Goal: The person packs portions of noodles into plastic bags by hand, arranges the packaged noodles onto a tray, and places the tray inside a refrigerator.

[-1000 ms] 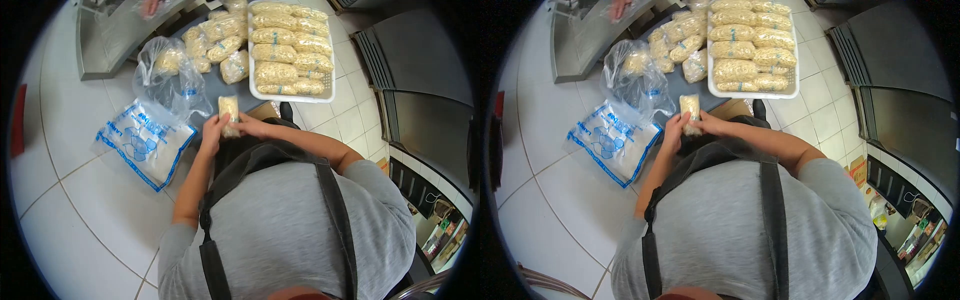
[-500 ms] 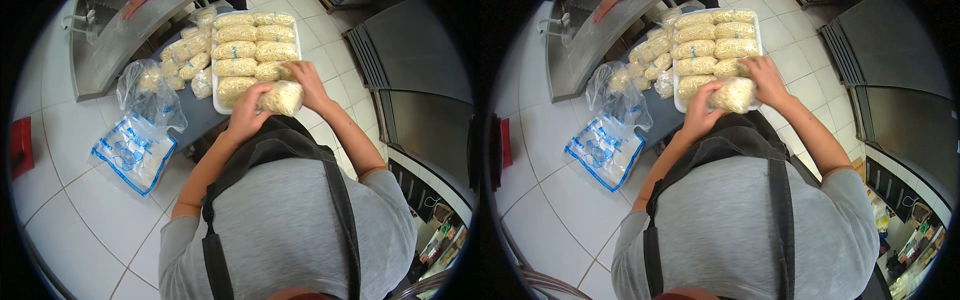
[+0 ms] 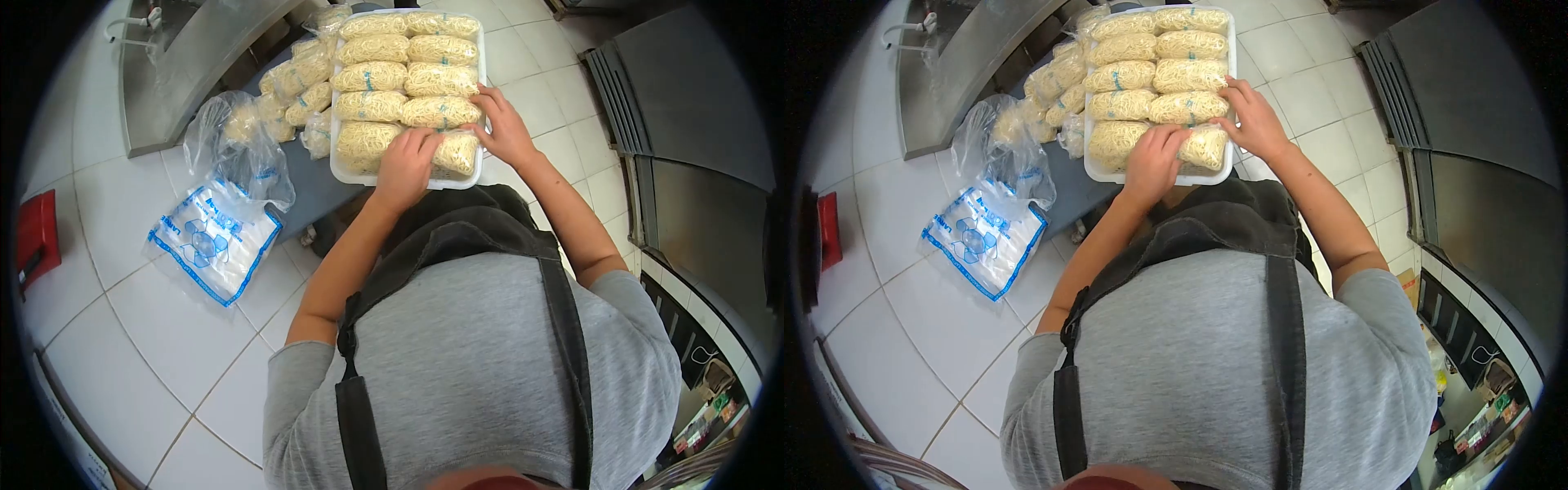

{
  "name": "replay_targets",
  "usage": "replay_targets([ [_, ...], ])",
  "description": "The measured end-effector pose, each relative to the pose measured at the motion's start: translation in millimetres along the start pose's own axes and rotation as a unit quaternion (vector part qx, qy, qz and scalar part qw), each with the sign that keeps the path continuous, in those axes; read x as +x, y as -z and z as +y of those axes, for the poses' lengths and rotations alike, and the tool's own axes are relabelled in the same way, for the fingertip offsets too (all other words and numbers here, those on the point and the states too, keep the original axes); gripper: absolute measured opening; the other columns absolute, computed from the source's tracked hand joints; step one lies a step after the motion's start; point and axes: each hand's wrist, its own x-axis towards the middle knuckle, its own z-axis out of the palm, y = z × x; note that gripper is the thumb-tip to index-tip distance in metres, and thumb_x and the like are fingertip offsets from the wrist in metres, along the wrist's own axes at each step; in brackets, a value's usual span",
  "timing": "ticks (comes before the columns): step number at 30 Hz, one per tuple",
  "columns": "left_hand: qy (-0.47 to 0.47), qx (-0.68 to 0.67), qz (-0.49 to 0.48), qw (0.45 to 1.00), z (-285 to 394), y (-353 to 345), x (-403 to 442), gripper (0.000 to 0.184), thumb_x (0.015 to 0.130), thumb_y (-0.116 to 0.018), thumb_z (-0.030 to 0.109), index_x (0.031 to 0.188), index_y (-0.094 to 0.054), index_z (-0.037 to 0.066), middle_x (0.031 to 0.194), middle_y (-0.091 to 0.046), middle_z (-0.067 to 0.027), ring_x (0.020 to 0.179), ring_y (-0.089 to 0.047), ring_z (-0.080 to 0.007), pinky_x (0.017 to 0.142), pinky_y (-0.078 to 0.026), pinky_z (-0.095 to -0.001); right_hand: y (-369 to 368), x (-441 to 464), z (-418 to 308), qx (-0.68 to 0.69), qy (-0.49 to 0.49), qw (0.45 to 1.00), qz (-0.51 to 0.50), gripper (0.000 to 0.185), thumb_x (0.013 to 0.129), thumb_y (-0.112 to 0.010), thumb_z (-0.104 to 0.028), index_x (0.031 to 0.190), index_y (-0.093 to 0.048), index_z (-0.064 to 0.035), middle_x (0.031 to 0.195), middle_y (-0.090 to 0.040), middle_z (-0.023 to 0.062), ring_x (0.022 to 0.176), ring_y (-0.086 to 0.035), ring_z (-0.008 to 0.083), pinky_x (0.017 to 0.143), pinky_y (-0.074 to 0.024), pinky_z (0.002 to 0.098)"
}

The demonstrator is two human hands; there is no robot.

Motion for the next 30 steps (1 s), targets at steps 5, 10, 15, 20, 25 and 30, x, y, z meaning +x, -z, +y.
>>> replay_targets([
  [5, 0.069, 0.07, -0.045, 0.994, 5, -11, 20, 0.047, 0.07, -0.072, 0.003, 0.116, -0.064, 0.007, 0.105, -0.058, -0.0104, 0.097, -0.056, -0.0331, 0.084, -0.046, -0.0438, -2, 6, 6, 0.002, -0.024, 1.0, -0.008, 0.048, 0.083, -0.077, -0.021, 0.123, -0.058, -0.0028, 0.129, -0.055, 0.0182, 0.119, -0.057, 0.0378, 0.097, -0.0494, 0.0426],
  [10, 0.055, 0.133, -0.034, 0.989, 8, -8, 24, 0.049, 0.07, -0.076, 0.008, 0.118, -0.064, 0.009, 0.102, -0.056, -0.009, 0.094, -0.054, -0.0308, 0.081, -0.044, -0.0427, -8, 2, -2, 0.104, -0.015, 0.985, 0.135, 0.052, 0.09, -0.072, -0.019, 0.135, -0.05, -0.0047, 0.118, -0.058, 0.0163, 0.101, -0.063, 0.0254, 0.087, -0.0519, 0.0359],
  [15, -0.002, 0.069, 0.024, 0.997, 3, -2, 15, 0.031, 0.08, -0.064, 0.012, 0.111, -0.068, 0.01, 0.106, -0.058, -0.0081, 0.1, -0.055, -0.0276, 0.085, -0.043, -0.0409, -25, -25, -9, 0.274, -0.258, 0.925, 0.059, 0.073, 0.093, -0.067, -0.012, 0.155, -0.028, -0.0088, 0.092, -0.06, 0.0083, 0.078, -0.058, 0.0138, 0.074, -0.0515, 0.0295],
  [20, -0.021, 0.038, 0.014, 0.999, -8, -4, 20, 0.033, 0.079, -0.063, 0.007, 0.111, -0.07, 0.011, 0.105, -0.062, -0.0071, 0.104, -0.055, -0.0273, 0.089, -0.043, -0.0415, -15, -16, -18, 0.4, -0.307, 0.863, -0.012, 0.088, 0.092, -0.061, 0.0, 0.161, -0.007, -0.01, 0.09, -0.066, 0.0044, 0.075, -0.057, 0.0073, 0.07, -0.0492, 0.0221],
  [25, 0.021, 0.099, -0.078, 0.992, -1, 5, 40, 0.035, 0.077, -0.07, 0.007, 0.112, -0.073, 0.013, 0.099, -0.058, -0.006, 0.1, -0.053, -0.0256, 0.088, -0.037, -0.0372, -21, -14, -9, 0.391, -0.275, 0.879, 0.004, 0.088, 0.09, -0.058, 0.003, 0.16, -0.006, -0.0049, 0.104, -0.066, 0.0057, 0.082, -0.058, 0.0076, 0.071, -0.0497, 0.0227],
  [30, 0.037, -0.023, -0.055, 0.998, -9, 33, 20, 0.032, 0.082, -0.069, 0.01, 0.114, -0.073, 0.011, 0.103, -0.059, -0.0083, 0.103, -0.053, -0.0266, 0.092, -0.039, -0.04, -14, -25, -19, 0.363, -0.294, 0.884, -0.038, 0.088, 0.091, -0.058, 0.002, 0.161, -0.005, -0.0062, 0.096, -0.064, 0.0043, 0.075, -0.056, 0.0077, 0.065, -0.0482, 0.0228],
])
